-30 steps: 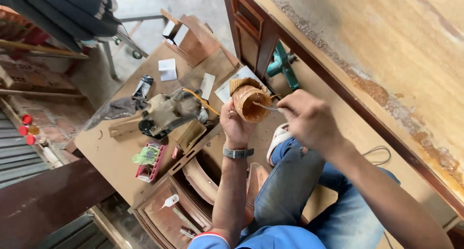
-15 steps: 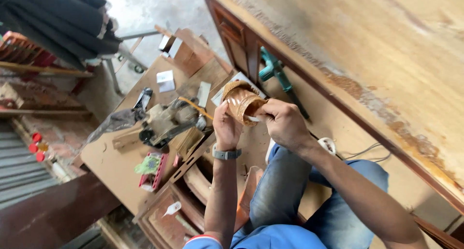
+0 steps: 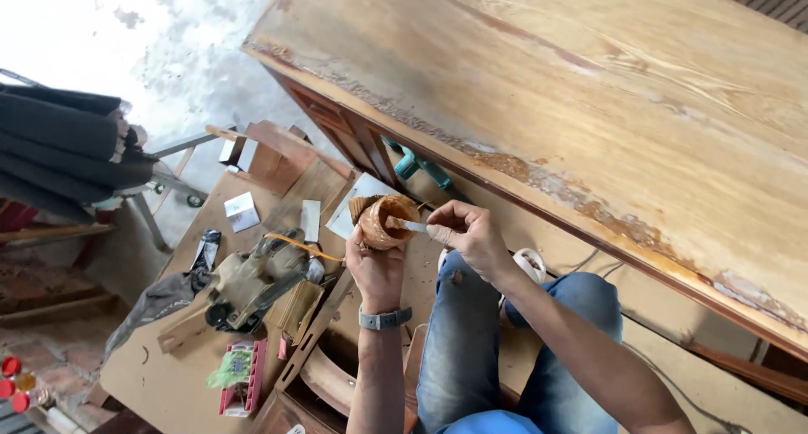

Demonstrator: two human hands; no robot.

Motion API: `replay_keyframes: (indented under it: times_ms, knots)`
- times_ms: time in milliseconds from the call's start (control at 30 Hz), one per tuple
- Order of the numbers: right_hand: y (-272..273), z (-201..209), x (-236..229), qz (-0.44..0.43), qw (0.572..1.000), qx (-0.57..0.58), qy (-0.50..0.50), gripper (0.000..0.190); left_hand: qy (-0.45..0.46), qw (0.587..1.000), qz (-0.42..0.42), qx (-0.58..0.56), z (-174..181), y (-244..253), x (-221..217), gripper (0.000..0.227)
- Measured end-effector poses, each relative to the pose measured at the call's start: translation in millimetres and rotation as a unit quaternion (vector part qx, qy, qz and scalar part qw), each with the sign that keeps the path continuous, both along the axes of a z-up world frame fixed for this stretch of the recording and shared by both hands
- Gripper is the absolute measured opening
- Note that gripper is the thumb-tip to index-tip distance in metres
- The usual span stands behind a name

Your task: The person applies a brown paste to a large wooden board using a small spatula. They scoop the paste from a container and spread it into gaps and imperfections along the edges and surface of the board.

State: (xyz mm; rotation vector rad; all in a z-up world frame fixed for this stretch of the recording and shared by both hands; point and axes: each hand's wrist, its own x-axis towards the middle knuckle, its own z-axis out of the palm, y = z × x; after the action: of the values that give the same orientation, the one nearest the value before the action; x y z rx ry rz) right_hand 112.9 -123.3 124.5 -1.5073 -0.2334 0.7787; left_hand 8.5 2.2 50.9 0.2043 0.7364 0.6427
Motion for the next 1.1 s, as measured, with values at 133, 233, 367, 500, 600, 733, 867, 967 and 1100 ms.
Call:
replay_keyframes:
  times_ms: [133,233,367,500,600,733,867,967,1100]
  knots:
    - [-6,9,8,0.015,0.999,-0.012,-0.027,0.014,-0.006,0.998,0.027,-0.052,29,-9,5,0.040]
    - [-6,3,15,0.024,0.999,-0.005,-0.025,0.015,-0.022,0.997,0.025,-0.071,27,-8,6,0.043]
    - [-2,8,20,0.029,0.999,0.021,0.028,0.020,-0.055,0.994,0.018,-0.096,20,-4,7,0.044]
    - [4,20,30,0.048,0.998,0.032,0.025,0.020,-0.056,0.993,0.015,-0.102,10,0,8,0.046]
    - [8,38,40,0.086,0.996,0.013,-0.013,0.009,-0.057,0.992,0.011,-0.116,3,2,12,0.050]
    - [15,30,54,0.104,0.991,0.030,0.074,0.007,-0.071,0.989,-0.006,-0.126,18,1,14,0.047]
    - [20,29,70,0.105,0.983,0.052,0.144,0.007,-0.082,0.988,-0.005,-0.130,12,3,18,0.048]
    - [37,30,94,0.105,0.979,0.086,0.151,0.009,-0.081,0.987,-0.013,-0.137,-17,4,16,0.049]
    - [79,51,126,0.088,0.975,0.116,0.170,0.012,-0.039,0.985,0.009,-0.170,-33,-11,21,0.045]
